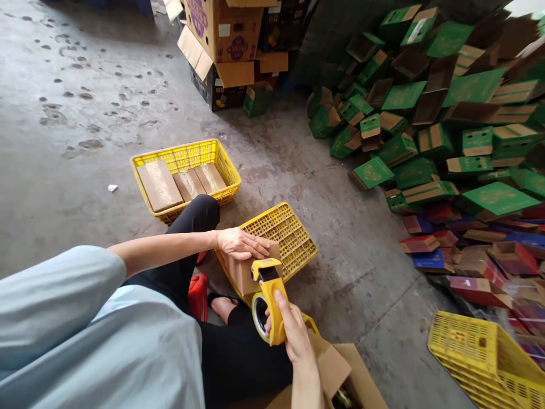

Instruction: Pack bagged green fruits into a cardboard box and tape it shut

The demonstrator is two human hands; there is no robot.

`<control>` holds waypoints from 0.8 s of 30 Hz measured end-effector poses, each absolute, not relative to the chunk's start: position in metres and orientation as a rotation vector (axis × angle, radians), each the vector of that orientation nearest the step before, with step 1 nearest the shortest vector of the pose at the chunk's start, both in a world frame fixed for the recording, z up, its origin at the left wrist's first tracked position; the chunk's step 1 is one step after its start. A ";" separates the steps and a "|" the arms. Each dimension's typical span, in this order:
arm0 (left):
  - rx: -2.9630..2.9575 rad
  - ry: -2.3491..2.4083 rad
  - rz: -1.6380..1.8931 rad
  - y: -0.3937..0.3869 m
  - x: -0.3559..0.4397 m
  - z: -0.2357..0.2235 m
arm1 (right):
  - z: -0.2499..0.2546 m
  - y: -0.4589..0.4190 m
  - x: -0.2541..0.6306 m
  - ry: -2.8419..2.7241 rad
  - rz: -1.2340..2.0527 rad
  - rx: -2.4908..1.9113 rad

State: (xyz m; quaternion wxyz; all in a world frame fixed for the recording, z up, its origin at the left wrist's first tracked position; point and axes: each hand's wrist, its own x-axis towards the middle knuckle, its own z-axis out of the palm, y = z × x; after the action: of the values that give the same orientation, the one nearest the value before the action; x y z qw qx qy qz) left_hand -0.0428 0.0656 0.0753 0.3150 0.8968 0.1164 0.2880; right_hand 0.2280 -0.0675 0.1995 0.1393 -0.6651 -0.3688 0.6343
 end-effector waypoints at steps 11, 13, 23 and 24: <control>2.282 0.300 0.757 0.054 -0.034 0.084 | 0.197 -0.089 0.239 -1.072 1.779 -1.973; 2.282 0.330 0.798 0.060 -0.027 0.089 | 0.194 -0.077 0.244 -1.050 1.801 -1.986; 2.155 0.450 0.872 0.087 0.009 0.100 | 0.196 -0.048 0.266 -0.959 1.778 -1.986; 2.125 0.467 0.867 0.089 0.011 0.100 | 0.197 -0.048 0.265 -0.963 1.772 -1.987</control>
State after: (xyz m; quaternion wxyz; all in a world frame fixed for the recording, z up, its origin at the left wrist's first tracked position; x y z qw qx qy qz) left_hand 0.0109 0.0893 0.1003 0.3894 0.8357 0.1837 0.3409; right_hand 0.2655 -0.0475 0.1966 0.1548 -0.6933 -0.3362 0.6183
